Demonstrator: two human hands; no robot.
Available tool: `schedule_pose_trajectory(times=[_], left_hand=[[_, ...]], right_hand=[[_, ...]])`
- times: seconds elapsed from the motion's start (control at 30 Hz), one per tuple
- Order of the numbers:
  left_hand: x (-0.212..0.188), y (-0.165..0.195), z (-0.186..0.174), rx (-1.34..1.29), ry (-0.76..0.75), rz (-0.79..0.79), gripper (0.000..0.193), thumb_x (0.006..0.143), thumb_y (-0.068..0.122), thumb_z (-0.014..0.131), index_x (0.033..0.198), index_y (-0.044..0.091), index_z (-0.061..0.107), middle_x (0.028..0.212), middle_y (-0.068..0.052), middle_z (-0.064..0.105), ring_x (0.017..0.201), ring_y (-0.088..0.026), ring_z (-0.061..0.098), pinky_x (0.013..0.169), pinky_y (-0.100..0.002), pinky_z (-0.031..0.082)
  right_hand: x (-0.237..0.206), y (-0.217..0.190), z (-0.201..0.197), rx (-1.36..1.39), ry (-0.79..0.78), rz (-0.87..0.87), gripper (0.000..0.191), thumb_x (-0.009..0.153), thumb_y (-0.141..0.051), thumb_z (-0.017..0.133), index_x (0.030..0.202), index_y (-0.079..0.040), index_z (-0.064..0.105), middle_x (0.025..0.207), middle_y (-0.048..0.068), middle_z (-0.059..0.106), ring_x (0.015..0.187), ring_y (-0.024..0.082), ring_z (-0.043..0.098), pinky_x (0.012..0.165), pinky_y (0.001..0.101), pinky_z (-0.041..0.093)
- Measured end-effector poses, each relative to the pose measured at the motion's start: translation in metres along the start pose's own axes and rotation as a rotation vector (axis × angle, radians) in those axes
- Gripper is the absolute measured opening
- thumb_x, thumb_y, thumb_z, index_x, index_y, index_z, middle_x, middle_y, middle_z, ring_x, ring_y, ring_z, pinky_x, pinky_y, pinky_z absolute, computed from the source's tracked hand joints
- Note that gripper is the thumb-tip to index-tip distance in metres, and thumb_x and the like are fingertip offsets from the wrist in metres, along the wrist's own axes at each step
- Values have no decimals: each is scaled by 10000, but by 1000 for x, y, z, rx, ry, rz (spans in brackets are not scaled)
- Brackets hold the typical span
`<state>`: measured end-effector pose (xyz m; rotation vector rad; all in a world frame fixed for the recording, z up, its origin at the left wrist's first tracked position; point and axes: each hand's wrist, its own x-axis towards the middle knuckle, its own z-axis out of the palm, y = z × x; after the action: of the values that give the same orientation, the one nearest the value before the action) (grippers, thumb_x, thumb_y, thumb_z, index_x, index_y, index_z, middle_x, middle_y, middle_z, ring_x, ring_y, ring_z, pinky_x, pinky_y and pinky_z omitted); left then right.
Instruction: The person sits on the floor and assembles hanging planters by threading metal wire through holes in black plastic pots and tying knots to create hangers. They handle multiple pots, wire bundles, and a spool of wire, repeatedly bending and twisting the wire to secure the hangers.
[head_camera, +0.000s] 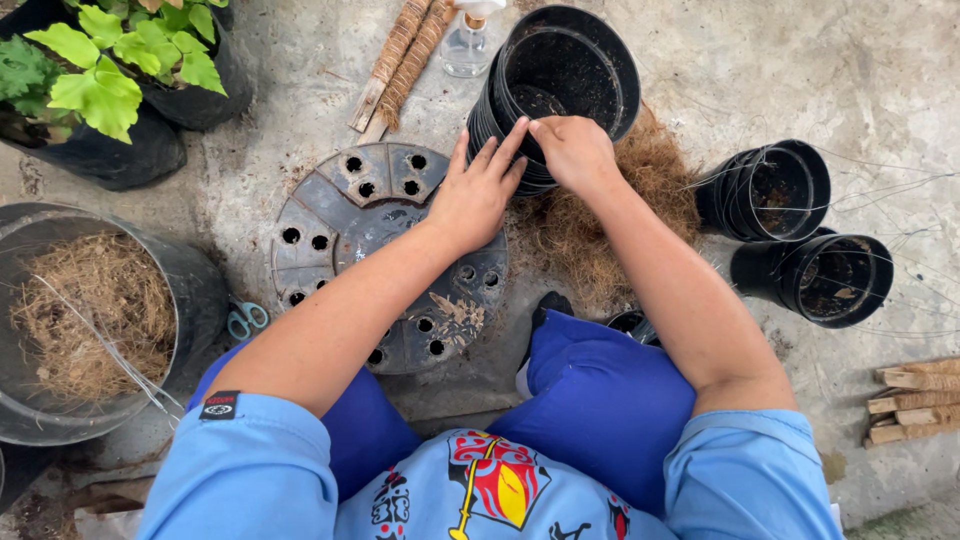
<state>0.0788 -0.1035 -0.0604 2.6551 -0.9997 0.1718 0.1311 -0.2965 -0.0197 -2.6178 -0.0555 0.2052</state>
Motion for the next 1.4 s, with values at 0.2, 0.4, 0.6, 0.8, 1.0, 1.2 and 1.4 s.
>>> schedule_pose_trajectory(times=[0.2,0.4,0.6,0.8,1.0,1.2,1.4], left_hand=[[-1,-3,0,48,10,-7,544,869,153,624,1398,32,600,1688,-147,101,1391,-384,477,1181,-647,215],[-1,-3,-8,61,6,-26,526,857,164,646,1354,-8,612,1687,-152,102,1363,-368,522,1174,-643,248],[-1,-8,-19,69,-216,-144,558,838,280,681,1315,-5,623,1679,-134,26,1372,-402,446,1166,-642,188],[-7,-19,-19,20,-78,-80,581,844,385,728,1305,40,652,1682,-60,117,1450,-347,375,1172,-729,157],[-5,-40,-27,-80,-146,-158,601,826,415,740,1347,131,645,1632,-149,241,1481,-384,284,1139,-674,206],[-55,-111,-102,-238,70,-483,556,907,398,746,1372,112,640,1613,-207,358,1480,-416,315,1122,-607,301],[-138,-99,-178,-375,379,-444,529,985,308,770,1429,61,624,1608,-260,410,1479,-442,400,1210,-489,339]], right_hand=[[-11,-9,6,-152,151,-111,316,1046,-332,562,1017,-100,775,834,192,723,791,402,701,712,503,543],[-10,-7,15,-237,251,-191,297,1048,-310,586,956,-89,762,802,174,720,740,398,696,655,504,540],[-14,-20,-13,-192,344,-320,229,1058,-198,608,921,-61,729,817,143,724,662,317,684,577,431,535],[-11,-25,-78,-149,603,-506,227,1095,-144,646,903,-22,662,786,146,652,689,280,651,643,407,510],[-46,-54,-98,-238,612,-519,238,1103,-154,674,915,-9,665,769,146,633,675,322,625,608,418,470],[-104,-104,-105,-235,439,-842,236,1153,-208,675,977,-51,683,849,86,684,700,209,662,598,323,521],[-169,-153,-45,-250,192,-1124,204,949,-235,743,839,-112,623,739,37,606,643,229,627,571,368,509]])
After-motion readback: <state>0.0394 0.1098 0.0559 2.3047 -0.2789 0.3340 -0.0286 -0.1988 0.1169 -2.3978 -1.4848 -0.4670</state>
